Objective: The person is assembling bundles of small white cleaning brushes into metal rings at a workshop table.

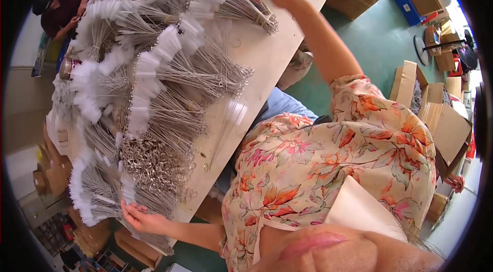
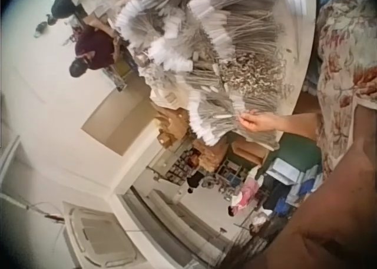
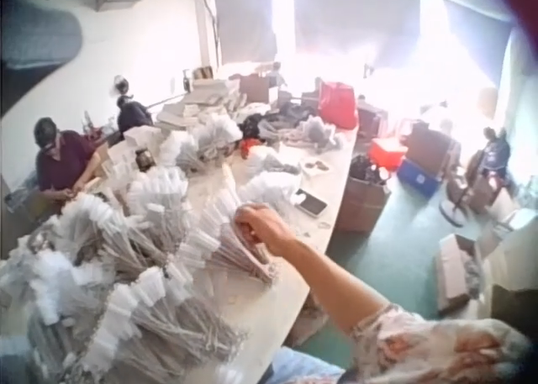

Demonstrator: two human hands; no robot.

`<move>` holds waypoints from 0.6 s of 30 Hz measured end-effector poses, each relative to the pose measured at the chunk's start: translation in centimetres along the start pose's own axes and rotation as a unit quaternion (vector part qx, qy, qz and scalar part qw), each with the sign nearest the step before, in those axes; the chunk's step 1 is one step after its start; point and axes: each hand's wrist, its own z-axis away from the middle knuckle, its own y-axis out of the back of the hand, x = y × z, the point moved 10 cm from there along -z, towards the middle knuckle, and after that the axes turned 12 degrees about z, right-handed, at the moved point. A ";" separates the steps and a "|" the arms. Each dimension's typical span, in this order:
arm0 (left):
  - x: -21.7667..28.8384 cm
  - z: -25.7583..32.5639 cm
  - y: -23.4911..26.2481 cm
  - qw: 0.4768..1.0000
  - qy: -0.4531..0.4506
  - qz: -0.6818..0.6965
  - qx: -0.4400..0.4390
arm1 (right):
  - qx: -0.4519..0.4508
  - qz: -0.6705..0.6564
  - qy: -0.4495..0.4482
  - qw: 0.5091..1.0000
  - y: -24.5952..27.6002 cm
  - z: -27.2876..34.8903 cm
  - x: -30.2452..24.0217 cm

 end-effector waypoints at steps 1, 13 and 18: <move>-0.1 0.3 -1.1 1.000 -0.009 0.012 0.000 | 0.044 -0.047 -0.034 0.997 4.0 -0.9 1.2; -8.8 3.0 -2.2 0.980 0.147 0.125 -0.041 | 0.022 0.525 0.104 0.844 17.3 -13.8 17.6; -7.8 4.6 -1.6 0.950 0.221 0.218 -0.032 | -0.074 0.523 0.170 0.832 15.9 -18.6 16.7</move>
